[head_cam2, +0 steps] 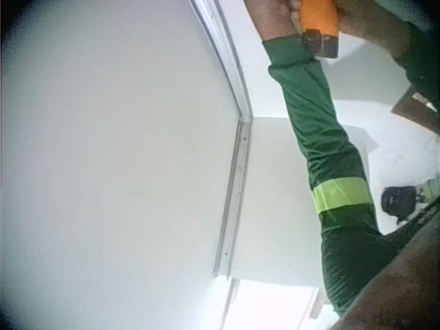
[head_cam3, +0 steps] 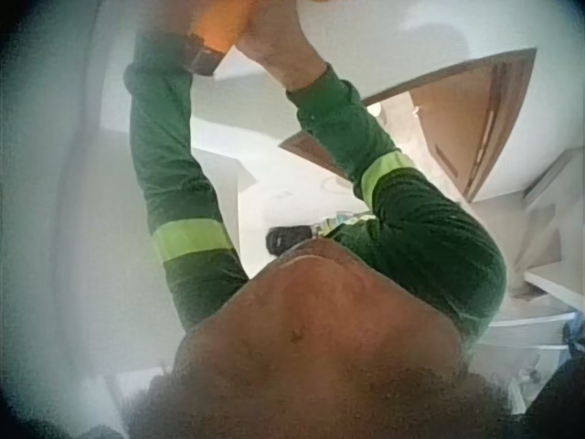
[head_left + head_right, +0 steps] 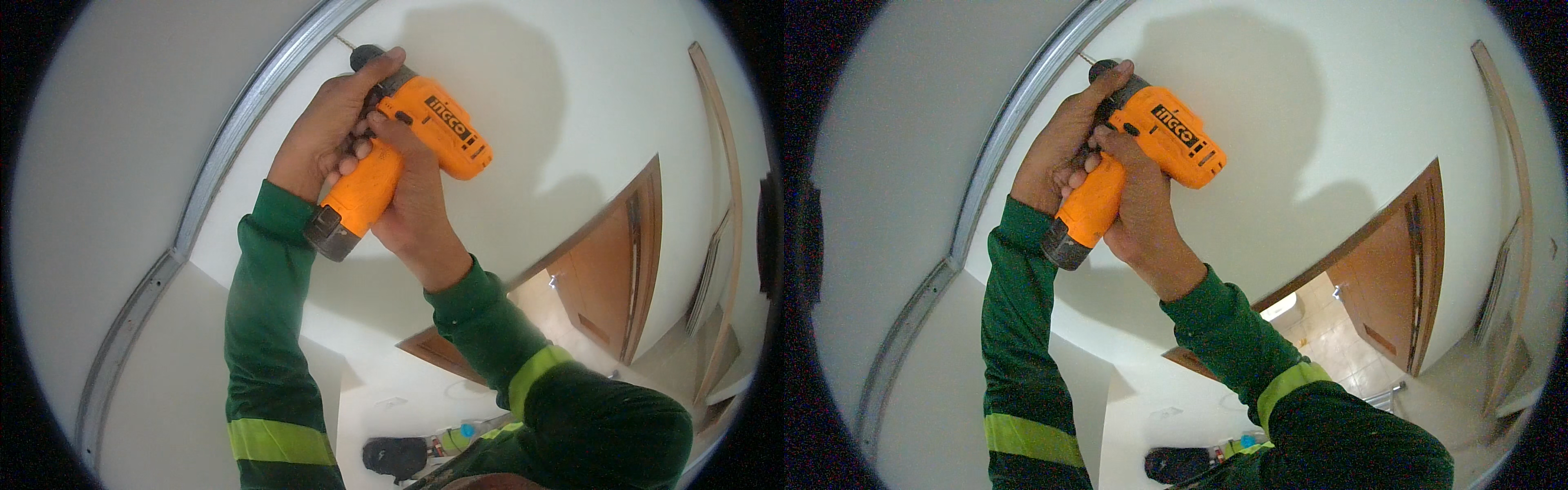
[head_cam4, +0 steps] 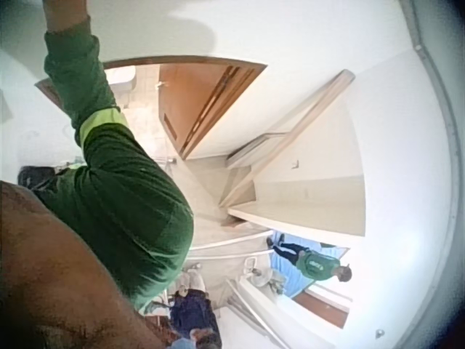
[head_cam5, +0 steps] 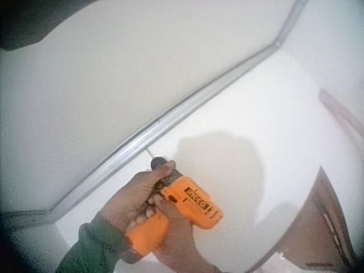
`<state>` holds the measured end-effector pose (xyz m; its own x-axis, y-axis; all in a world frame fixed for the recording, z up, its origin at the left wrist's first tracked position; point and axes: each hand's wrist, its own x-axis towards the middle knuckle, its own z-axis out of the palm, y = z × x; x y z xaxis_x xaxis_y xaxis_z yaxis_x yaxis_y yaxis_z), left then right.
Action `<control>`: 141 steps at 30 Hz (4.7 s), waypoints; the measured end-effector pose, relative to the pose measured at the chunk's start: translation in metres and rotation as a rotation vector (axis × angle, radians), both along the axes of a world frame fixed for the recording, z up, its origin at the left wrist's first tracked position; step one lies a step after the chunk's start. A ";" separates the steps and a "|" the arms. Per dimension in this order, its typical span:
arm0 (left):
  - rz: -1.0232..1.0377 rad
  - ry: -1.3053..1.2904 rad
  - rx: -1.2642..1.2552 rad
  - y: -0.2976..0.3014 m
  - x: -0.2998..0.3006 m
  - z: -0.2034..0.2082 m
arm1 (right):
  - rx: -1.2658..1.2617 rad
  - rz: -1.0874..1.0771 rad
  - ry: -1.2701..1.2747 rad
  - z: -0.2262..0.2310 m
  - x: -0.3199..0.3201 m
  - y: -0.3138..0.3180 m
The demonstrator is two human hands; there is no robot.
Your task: The person uses a caulking gun to apply sealant along a ceiling track, then secures the track with a cordless drill. They also handle a small white plastic piece and a thin wire, possibly for alignment or fastening.
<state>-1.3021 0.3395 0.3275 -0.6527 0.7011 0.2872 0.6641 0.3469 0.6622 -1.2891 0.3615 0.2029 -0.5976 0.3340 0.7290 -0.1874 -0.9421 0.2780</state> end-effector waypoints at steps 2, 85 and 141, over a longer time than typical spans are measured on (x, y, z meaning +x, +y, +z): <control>0.037 0.071 -0.019 0.002 -0.002 -0.002 | -0.008 0.022 0.019 -0.002 -0.002 0.001; 0.193 0.439 -0.214 0.005 0.012 -0.016 | -0.014 -0.031 0.123 -0.013 -0.044 -0.001; 0.007 0.284 -0.126 0.003 -0.013 -0.019 | 0.077 -0.193 -0.057 -0.019 -0.038 0.016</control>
